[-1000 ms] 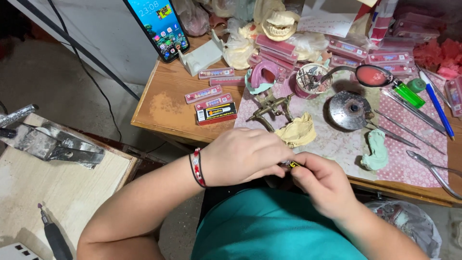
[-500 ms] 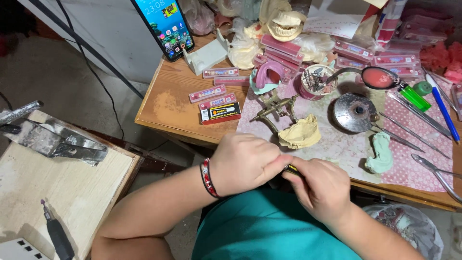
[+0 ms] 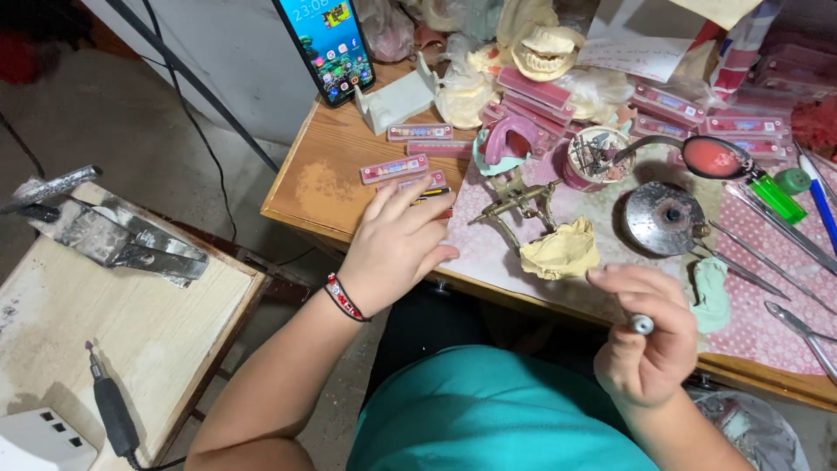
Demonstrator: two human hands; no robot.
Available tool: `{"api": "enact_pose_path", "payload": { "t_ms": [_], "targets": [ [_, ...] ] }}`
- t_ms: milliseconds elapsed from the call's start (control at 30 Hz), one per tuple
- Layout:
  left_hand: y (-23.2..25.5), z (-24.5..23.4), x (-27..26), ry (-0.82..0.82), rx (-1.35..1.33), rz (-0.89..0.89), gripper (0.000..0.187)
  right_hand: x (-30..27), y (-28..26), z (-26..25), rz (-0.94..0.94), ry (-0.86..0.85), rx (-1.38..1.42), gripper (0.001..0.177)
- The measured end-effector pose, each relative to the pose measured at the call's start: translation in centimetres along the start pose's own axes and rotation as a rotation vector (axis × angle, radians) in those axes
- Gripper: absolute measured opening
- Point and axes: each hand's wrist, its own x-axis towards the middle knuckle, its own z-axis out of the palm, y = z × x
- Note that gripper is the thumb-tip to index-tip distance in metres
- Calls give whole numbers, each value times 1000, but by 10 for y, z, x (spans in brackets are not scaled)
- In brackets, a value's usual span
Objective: Preparing and assembling dental models using liquid adhesive and a metal articulator frame
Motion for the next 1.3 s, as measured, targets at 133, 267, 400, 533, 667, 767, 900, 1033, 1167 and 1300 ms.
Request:
{"api": "enact_pose_path", "payload": {
  "t_ms": [133,267,400,533,667,767,900,1033,1167,1300],
  "targets": [
    [-13,-1,-18,10,-65,34,22,8,0,-4,1,-190,-113,25],
    [-38,-4,-34,26,-111,35,21,7,0,-5,29,-264,-89,29],
    [-51,-10,-34,56,88,-19,25,6,3,-6,12,-274,-81,29],
    [-34,-10,-15,84,217,-64,16,2,5,-9,35,-288,-68,27],
    [-28,-11,3,-3,194,-224,23,-2,5,-16,34,-277,-57,27],
    [-30,-12,9,-34,181,-241,32,-11,5,-21,52,-261,-44,27],
    [-12,-10,28,42,42,-187,53,-23,5,-25,99,-242,-12,26],
    [16,6,68,23,-341,-174,95,-33,7,-26,126,-225,-20,28],
    [30,24,98,-117,-989,-277,106,-35,6,-29,168,-244,-31,29],
    [39,34,115,-141,-1096,-370,67,-30,5,-34,193,-298,-33,33]
  ]
}}
